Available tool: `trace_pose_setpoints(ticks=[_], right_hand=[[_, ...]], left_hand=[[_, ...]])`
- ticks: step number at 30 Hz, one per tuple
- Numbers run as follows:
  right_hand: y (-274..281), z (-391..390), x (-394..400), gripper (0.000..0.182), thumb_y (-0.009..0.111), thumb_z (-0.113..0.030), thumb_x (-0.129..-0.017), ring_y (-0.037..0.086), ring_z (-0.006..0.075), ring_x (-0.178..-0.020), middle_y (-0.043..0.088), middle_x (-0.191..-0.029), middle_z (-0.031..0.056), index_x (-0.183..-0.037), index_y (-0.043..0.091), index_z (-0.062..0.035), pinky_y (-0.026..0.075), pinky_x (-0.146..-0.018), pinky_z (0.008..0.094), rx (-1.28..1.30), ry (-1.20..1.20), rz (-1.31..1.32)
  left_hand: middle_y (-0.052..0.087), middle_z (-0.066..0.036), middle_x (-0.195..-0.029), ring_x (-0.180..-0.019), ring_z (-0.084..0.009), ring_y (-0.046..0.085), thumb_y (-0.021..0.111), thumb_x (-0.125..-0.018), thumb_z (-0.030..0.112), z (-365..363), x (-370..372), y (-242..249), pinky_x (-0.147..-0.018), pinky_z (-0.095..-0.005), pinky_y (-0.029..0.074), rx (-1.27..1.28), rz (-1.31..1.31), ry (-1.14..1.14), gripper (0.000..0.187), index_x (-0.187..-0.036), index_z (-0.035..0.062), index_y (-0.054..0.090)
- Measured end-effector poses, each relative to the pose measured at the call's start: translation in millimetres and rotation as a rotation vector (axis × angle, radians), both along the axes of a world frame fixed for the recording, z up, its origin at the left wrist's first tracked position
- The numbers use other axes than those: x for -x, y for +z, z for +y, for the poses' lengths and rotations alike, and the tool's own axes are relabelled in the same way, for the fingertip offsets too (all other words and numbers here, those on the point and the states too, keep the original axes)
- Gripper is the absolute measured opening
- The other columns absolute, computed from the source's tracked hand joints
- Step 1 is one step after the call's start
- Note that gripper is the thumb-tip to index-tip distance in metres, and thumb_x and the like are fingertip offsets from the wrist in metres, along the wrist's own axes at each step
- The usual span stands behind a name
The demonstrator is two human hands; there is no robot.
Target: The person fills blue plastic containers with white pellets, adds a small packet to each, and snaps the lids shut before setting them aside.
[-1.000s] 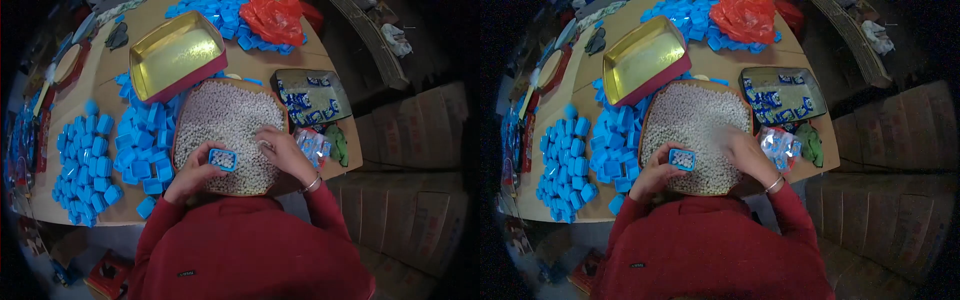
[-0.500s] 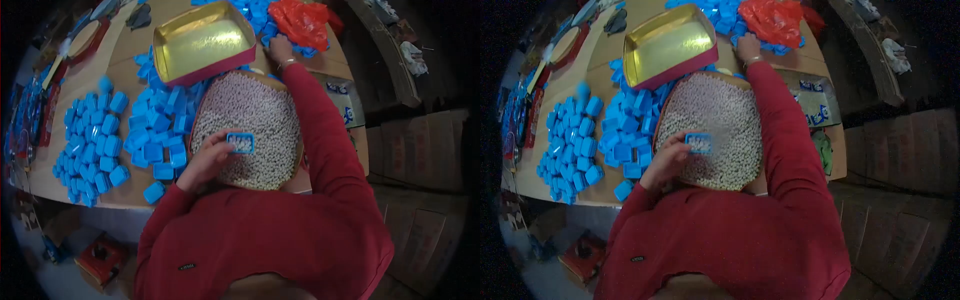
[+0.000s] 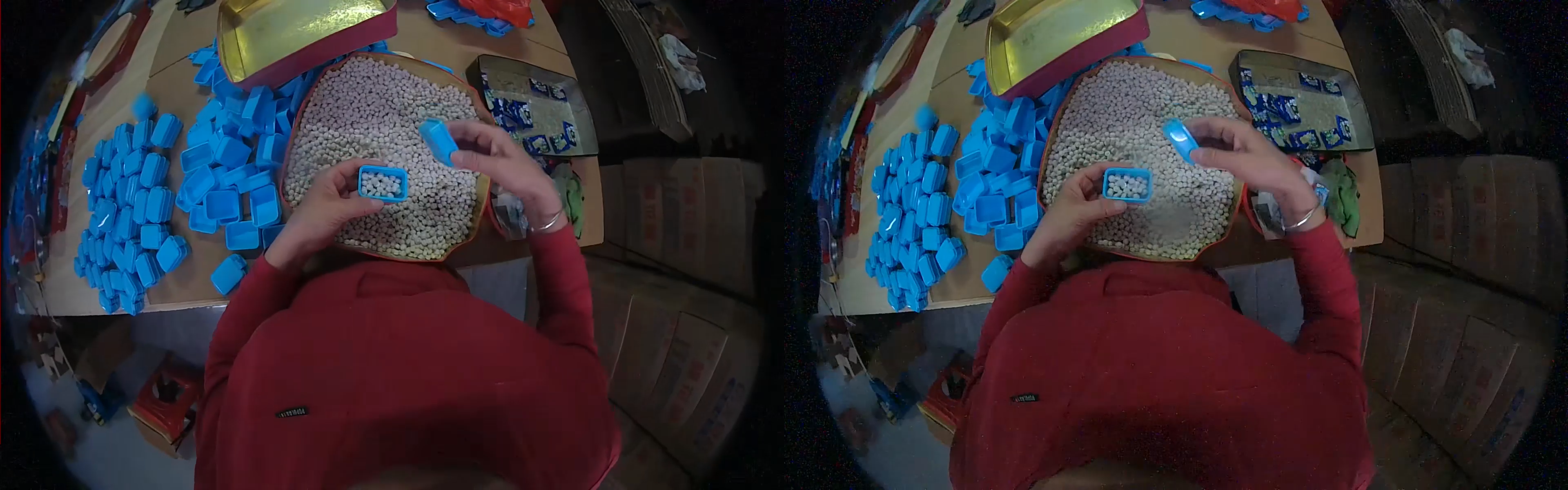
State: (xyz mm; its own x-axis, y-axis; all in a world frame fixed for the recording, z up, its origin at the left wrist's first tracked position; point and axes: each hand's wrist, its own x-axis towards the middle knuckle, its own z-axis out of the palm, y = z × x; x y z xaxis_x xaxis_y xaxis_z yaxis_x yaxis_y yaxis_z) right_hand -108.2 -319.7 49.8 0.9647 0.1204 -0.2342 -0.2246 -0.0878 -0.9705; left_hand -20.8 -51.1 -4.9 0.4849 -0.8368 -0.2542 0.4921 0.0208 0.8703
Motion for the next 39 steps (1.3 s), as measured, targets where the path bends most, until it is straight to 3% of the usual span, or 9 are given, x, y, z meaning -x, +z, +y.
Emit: trace_pose_setpoints(ticks=[5,9,15,18,21,24,27,36,39], right_hand=[[-9,32,35,0.047,0.065,-0.013,-0.089,0.055,0.0142,-0.110,0.060,-0.118,0.0065,-0.132,0.050,0.0005,0.044,-0.094,0.0293,-0.135,-0.091,0.003],[-20,52,37,0.052,0.070,-0.016,-0.083,0.056,0.0170,-0.109,0.061,-0.117,0.0088,-0.130,0.053,-0.0020,0.043,-0.094,0.0324,0.212,-0.090,-0.295],[-21,55,29,0.049,0.067,-0.016,-0.086,0.054,0.0185,-0.113,0.058,-0.124,0.0095,-0.131,0.052,-0.0021,0.042,-0.097,0.0327,0.058,-0.028,-0.183],[-16,62,28,0.050,0.066,-0.016,-0.085,0.055,0.0221,-0.113,0.057,-0.124,0.0126,-0.131,0.052,-0.0008,0.041,-0.097,0.0342,0.381,-0.021,-0.430],[-15,65,28,0.050,0.067,-0.014,-0.084,0.055,0.0257,-0.114,0.057,-0.122,0.0151,-0.130,0.053,-0.0007,0.042,-0.097,0.0351,0.442,-0.031,-0.482],[-20,61,27,0.051,0.067,-0.013,-0.083,0.054,0.0278,-0.116,0.057,-0.122,0.0157,-0.130,0.053,-0.0014,0.041,-0.098,0.0360,0.305,-0.027,-0.365],[-18,67,27,0.050,0.066,-0.012,-0.081,0.053,0.0343,-0.112,0.057,-0.120,0.0164,-0.129,0.053,-0.0023,0.042,-0.096,0.0405,0.497,-0.010,-0.513],[-15,72,24,0.052,0.066,-0.004,-0.077,0.053,0.0337,-0.110,0.055,-0.123,0.0146,-0.127,0.054,-0.0030,0.044,-0.095,0.0408,0.567,0.000,-0.623],[-15,76,26,0.055,0.071,0.000,-0.074,0.055,0.0324,-0.110,0.057,-0.121,0.0141,-0.127,0.056,-0.0051,0.045,-0.093,0.0393,0.746,0.004,-0.712]], left_hand=[[0.062,-0.005,-0.114,-0.104,-0.0129,0.060,0.069,-0.080,-0.003,0,5,0,-0.092,-0.0289,0.048,-0.022,-0.058,0.013,0.049,-0.125,0.0016,0.052],[0.063,-0.005,-0.112,-0.102,-0.0129,0.060,0.070,-0.079,-0.003,-1,6,1,-0.090,-0.0283,0.050,-0.002,-0.076,-0.011,0.050,-0.125,0.0016,0.052],[0.063,-0.004,-0.110,-0.099,-0.0115,0.061,0.072,-0.080,-0.001,-1,8,3,-0.087,-0.0271,0.051,0.007,-0.129,-0.006,0.049,-0.125,0.0013,0.053],[0.064,-0.004,-0.109,-0.098,-0.0112,0.061,0.072,-0.081,0.000,-1,8,1,-0.086,-0.0271,0.051,0.027,-0.141,-0.007,0.047,-0.124,0.0007,0.054],[0.064,-0.004,-0.109,-0.098,-0.0109,0.061,0.073,-0.081,0.001,0,8,-2,-0.086,-0.0270,0.051,0.030,-0.143,-0.002,0.046,-0.123,-0.0001,0.055],[0.064,-0.004,-0.109,-0.098,-0.0103,0.061,0.073,-0.081,0.003,0,8,-5,-0.086,-0.0270,0.051,0.054,-0.140,-0.001,0.045,-0.122,-0.0007,0.055],[0.064,-0.004,-0.109,-0.098,-0.0101,0.061,0.074,-0.081,0.003,0,8,-6,-0.086,-0.0271,0.050,0.075,-0.146,0.002,0.044,-0.121,-0.0010,0.056],[0.063,-0.003,-0.110,-0.098,-0.0090,0.059,0.073,-0.081,0.004,2,12,-1,-0.086,-0.0267,0.050,0.149,-0.201,0.028,0.048,-0.125,-0.0007,0.054],[0.062,-0.002,-0.103,-0.094,-0.0077,0.058,0.071,-0.083,0.005,5,16,14,-0.084,-0.0256,0.049,0.173,-0.181,0.061,0.040,-0.120,-0.0006,0.056]])
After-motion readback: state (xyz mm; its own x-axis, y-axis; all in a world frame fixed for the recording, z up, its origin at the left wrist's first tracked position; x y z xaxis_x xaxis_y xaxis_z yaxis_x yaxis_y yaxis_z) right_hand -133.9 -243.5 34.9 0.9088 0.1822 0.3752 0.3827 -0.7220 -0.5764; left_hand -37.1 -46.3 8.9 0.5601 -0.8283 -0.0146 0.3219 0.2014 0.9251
